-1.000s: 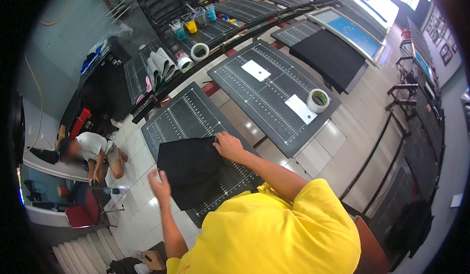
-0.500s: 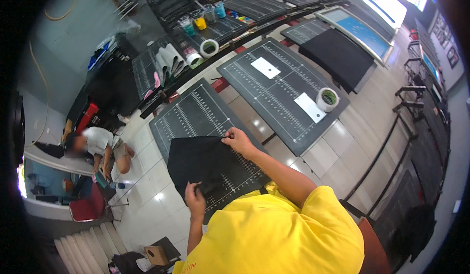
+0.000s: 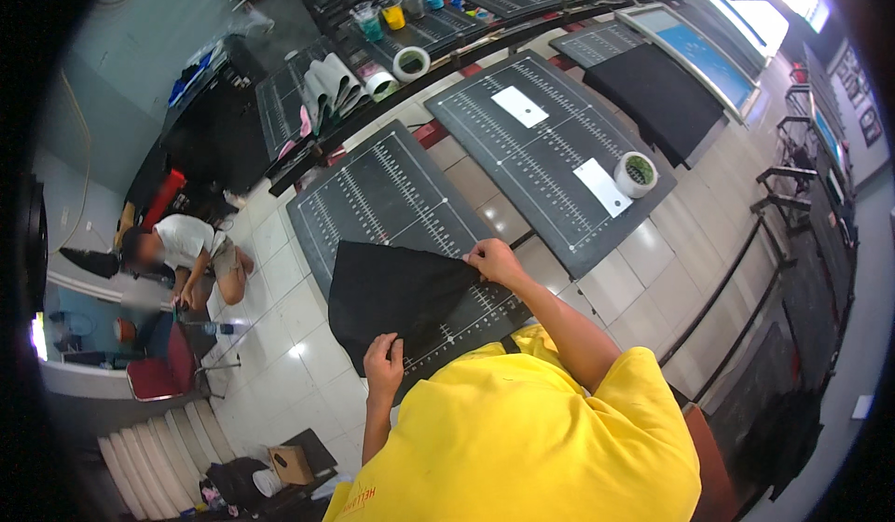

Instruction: The person organizes screen-printing frames on drying racks, lays a black fabric piece on a workspace, and uses a brush to apply white ink through a screen onto the fabric.

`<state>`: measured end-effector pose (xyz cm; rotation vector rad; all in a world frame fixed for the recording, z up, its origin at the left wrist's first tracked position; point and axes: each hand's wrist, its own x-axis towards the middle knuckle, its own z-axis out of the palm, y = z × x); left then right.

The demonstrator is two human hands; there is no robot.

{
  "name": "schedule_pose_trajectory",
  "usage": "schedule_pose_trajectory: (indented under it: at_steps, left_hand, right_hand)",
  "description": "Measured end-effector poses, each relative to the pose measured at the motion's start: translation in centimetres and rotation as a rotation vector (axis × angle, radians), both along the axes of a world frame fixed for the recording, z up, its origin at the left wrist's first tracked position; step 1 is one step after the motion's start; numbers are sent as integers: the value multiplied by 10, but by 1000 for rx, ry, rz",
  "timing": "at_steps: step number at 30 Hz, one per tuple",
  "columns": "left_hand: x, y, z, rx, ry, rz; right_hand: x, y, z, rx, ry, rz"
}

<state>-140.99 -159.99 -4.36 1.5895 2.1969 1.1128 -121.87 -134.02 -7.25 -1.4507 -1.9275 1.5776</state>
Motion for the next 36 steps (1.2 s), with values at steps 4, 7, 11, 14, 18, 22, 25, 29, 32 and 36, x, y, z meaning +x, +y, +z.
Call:
schedule_pose_trajectory:
  at_steps: [4,7,11,14,18,22,25,29,32,36]
  left_hand:
    - [-1,3,2,8,-63,47]
    - [-3,5,1,25,-58,42]
    - [-6,4,2,60,-67,20]
    - [-19,5,7,126,-84,86]
    - [-56,2,-13,156,146,447]
    - [-77,-16,-35,-232,5,621]
    - [-81,-33,-33,-378,23,521]
    - [-71,-15,-21,-173,-216,397]
    - [-38,16,22,21,-622,274]
    - [-6,61,64,166,-797,41]
  right_hand:
    - [-12,-11,5,186,-89,44]
    - [-12,-13,0,226,13,72]
    - [-18,-11,9,200,-143,146]
    - [-15,-8,6,250,-302,271]
    - [-13,-7,5,227,-112,144]
    - [0,-1,-8,155,66,-17]
    - [8,-3,3,193,75,-46]
    - [41,-3,29,154,66,-86]
    - [85,11,28,109,162,-154]
    - [146,50,58,185,247,-202]
